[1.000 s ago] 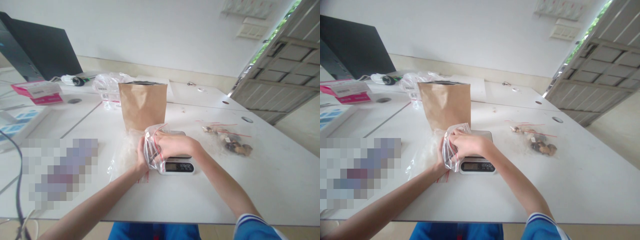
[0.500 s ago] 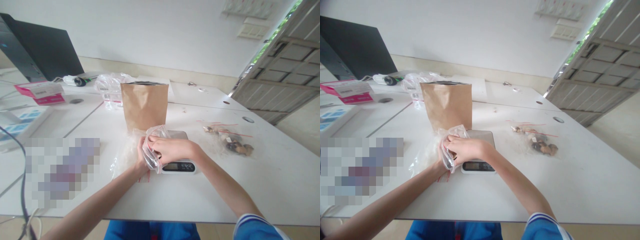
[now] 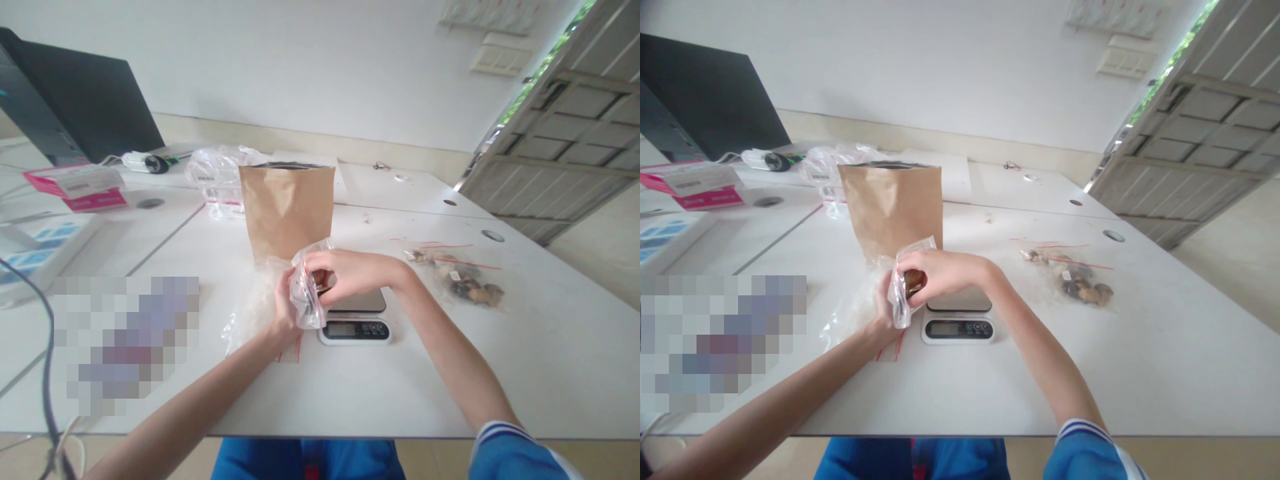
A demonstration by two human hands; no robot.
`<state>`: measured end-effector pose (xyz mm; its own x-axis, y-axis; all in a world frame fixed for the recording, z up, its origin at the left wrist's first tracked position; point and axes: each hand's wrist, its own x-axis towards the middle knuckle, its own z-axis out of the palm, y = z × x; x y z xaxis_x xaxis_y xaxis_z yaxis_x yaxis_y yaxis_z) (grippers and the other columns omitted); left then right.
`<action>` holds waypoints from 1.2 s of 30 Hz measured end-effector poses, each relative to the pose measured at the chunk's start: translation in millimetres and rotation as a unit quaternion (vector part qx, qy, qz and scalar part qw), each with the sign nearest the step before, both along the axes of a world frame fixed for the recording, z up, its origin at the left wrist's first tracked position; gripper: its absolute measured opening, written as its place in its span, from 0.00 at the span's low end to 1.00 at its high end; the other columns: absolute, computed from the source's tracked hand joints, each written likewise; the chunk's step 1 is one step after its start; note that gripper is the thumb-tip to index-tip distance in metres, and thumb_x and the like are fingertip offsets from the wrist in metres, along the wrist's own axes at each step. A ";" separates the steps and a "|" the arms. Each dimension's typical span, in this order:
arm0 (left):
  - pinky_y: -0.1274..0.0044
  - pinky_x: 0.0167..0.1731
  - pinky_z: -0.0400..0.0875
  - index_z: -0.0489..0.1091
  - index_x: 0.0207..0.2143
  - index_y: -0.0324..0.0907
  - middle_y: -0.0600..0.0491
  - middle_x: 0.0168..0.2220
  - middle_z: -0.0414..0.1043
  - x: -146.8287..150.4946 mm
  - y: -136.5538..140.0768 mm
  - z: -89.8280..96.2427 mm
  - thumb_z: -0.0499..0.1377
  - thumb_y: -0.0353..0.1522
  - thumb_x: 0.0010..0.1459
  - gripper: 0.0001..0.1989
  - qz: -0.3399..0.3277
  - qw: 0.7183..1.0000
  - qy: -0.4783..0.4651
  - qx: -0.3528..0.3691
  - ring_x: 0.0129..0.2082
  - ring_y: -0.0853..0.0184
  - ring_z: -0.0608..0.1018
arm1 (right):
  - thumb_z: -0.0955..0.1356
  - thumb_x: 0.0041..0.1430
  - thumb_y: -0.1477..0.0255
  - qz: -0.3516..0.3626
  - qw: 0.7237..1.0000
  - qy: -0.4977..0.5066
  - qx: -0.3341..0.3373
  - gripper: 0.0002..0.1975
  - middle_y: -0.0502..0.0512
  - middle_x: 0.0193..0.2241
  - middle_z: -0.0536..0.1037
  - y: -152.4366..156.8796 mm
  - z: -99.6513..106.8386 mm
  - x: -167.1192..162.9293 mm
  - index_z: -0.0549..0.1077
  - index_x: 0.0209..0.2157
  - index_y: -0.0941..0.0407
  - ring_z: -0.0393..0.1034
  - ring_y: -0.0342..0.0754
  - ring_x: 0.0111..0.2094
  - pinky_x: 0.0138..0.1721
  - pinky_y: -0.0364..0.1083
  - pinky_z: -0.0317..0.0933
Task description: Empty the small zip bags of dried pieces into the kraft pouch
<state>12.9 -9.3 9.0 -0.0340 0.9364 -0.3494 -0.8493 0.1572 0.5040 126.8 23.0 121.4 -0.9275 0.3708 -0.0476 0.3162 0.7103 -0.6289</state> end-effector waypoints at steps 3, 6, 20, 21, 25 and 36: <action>0.82 0.26 0.69 0.71 0.24 0.38 0.55 0.23 0.73 0.0 -0.4 1.4 0.56 0.33 0.53 0.09 0.017 1.000 -0.004 0.021 0.23 0.70 0.75 | 0.71 0.50 0.77 -0.050 0.997 0.058 -0.031 0.07 0.52 0.38 0.70 4.8 8.2 14.2 0.71 0.33 0.59 0.69 0.42 0.37 0.40 0.43 0.65; 0.82 0.20 0.66 0.70 0.22 0.39 0.57 0.18 0.70 -1.0 -3.5 3.6 0.55 0.34 0.53 0.11 0.017 1.000 -0.008 0.013 0.17 0.72 0.71 | 0.72 0.51 0.73 -0.087 0.987 0.128 -0.031 0.10 0.53 0.38 0.71 9.7 16.6 27.4 0.72 0.36 0.59 0.70 0.44 0.38 0.43 0.46 0.66; 0.81 0.11 0.57 0.70 0.22 0.42 0.56 0.18 0.71 -5.3 -5.9 5.0 0.57 0.34 0.52 0.08 -0.005 0.999 -0.018 -0.027 0.11 0.74 0.65 | 0.69 0.56 0.70 -0.307 0.838 0.342 0.295 0.11 0.55 0.43 0.69 102.0 58.6 -23.7 0.66 0.39 0.55 0.69 0.43 0.42 0.43 0.41 0.65; 0.80 0.11 0.57 0.70 0.22 0.42 0.56 0.17 0.70 -5.3 -6.1 5.4 0.57 0.35 0.51 0.08 -0.009 0.999 -0.017 -0.027 0.11 0.74 0.64 | 0.69 0.55 0.73 -0.304 0.840 0.332 0.302 0.10 0.55 0.43 0.68 102.9 57.0 -27.0 0.66 0.39 0.56 0.69 0.43 0.42 0.43 0.41 0.65; 0.78 0.12 0.58 0.70 0.22 0.42 0.56 0.16 0.69 -5.1 -6.8 7.6 0.58 0.36 0.51 0.08 -0.017 0.999 -0.026 -0.031 0.10 0.73 0.63 | 0.68 0.56 0.75 -0.291 0.863 0.265 0.317 0.08 0.56 0.43 0.69 101.6 44.2 -32.6 0.67 0.39 0.55 0.67 0.46 0.46 0.48 0.45 0.64; 0.81 0.09 0.53 0.70 0.21 0.40 0.55 0.17 0.71 -4.9 -5.6 6.2 0.53 0.34 0.57 0.14 -0.010 0.999 -0.037 -0.028 0.09 0.76 0.61 | 0.64 0.60 0.71 -0.289 0.877 0.223 0.312 0.09 0.56 0.46 0.69 83.5 37.9 -30.6 0.66 0.44 0.52 0.63 0.50 0.51 0.49 0.49 0.64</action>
<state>7.9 -14.8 15.1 0.0116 0.9152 -0.4028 -0.8804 0.2003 0.4298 96.2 106.5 159.3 -0.4515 0.6099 0.6513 0.5576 0.7627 -0.3277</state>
